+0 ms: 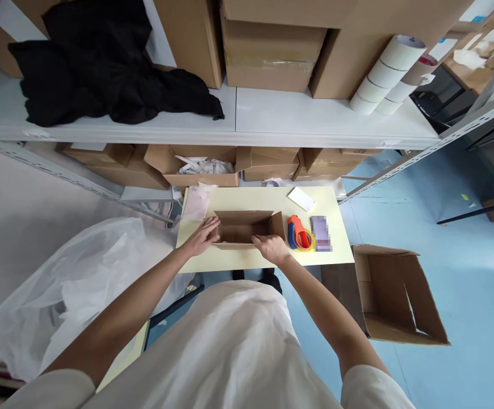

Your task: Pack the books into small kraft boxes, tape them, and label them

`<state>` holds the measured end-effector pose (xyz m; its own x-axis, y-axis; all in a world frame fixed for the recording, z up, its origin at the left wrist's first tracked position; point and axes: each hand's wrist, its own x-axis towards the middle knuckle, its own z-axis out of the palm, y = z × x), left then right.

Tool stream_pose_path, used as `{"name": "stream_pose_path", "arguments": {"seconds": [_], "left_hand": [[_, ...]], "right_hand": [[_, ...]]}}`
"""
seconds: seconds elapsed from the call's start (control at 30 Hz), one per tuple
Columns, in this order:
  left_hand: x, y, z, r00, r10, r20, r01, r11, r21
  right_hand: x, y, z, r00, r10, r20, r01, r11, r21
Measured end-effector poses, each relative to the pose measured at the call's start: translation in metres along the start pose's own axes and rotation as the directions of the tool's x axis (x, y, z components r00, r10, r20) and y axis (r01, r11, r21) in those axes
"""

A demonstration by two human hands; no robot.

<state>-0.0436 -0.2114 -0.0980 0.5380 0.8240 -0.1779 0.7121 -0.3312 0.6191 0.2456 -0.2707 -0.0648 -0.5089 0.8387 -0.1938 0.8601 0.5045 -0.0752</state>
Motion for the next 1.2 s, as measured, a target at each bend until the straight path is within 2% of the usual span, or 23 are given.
{"name": "stream_pose_path", "arguments": {"seconds": [0.13, 0.27, 0.4, 0.43, 0.53, 0.6, 0.73, 0.97, 1.1, 1.2], "left_hand": [[-0.006, 0.006, 0.003, 0.997, -0.019, 0.073, 0.015, 0.998, 0.054], [-0.011, 0.015, 0.010, 0.997, -0.045, 0.065, 0.033, 0.984, 0.174], [-0.014, 0.016, 0.015, 0.998, -0.054, 0.042, 0.043, 0.974, 0.223], [-0.014, 0.016, 0.015, 0.998, -0.053, 0.042, 0.042, 0.973, 0.229], [-0.014, 0.015, 0.013, 0.998, -0.040, 0.040, 0.029, 0.969, 0.245], [-0.015, 0.015, 0.013, 0.999, -0.028, 0.037, 0.018, 0.968, 0.251], [-0.016, 0.016, 0.015, 0.999, -0.031, 0.020, 0.025, 0.970, 0.243], [-0.017, 0.018, 0.023, 0.995, -0.083, -0.048, 0.092, 0.968, 0.235], [-0.017, 0.021, 0.022, 0.994, -0.097, -0.050, 0.106, 0.967, 0.232], [-0.015, 0.022, 0.020, 0.994, -0.103, -0.038, 0.109, 0.971, 0.212]], "right_hand": [[-0.016, -0.007, 0.027, 0.992, -0.042, -0.117, 0.042, 0.999, -0.005], [-0.034, -0.019, 0.040, 0.980, -0.042, -0.196, 0.049, 0.998, 0.030], [-0.031, -0.008, 0.021, 0.978, -0.086, -0.188, 0.114, 0.983, 0.147], [-0.024, -0.002, 0.012, 0.978, -0.047, -0.205, 0.079, 0.985, 0.155], [0.010, 0.017, -0.015, 0.954, 0.156, -0.257, -0.129, 0.984, 0.122], [0.035, 0.023, -0.029, 0.953, 0.215, -0.214, -0.200, 0.976, 0.088], [0.074, 0.026, -0.043, 0.965, 0.262, -0.001, -0.261, 0.964, 0.051], [0.112, 0.052, -0.045, 0.915, 0.323, 0.242, -0.354, 0.930, 0.096], [0.120, 0.053, -0.039, 0.921, 0.316, 0.228, -0.348, 0.930, 0.117], [0.105, 0.044, -0.039, 0.932, 0.328, 0.156, -0.348, 0.930, 0.119]]}}
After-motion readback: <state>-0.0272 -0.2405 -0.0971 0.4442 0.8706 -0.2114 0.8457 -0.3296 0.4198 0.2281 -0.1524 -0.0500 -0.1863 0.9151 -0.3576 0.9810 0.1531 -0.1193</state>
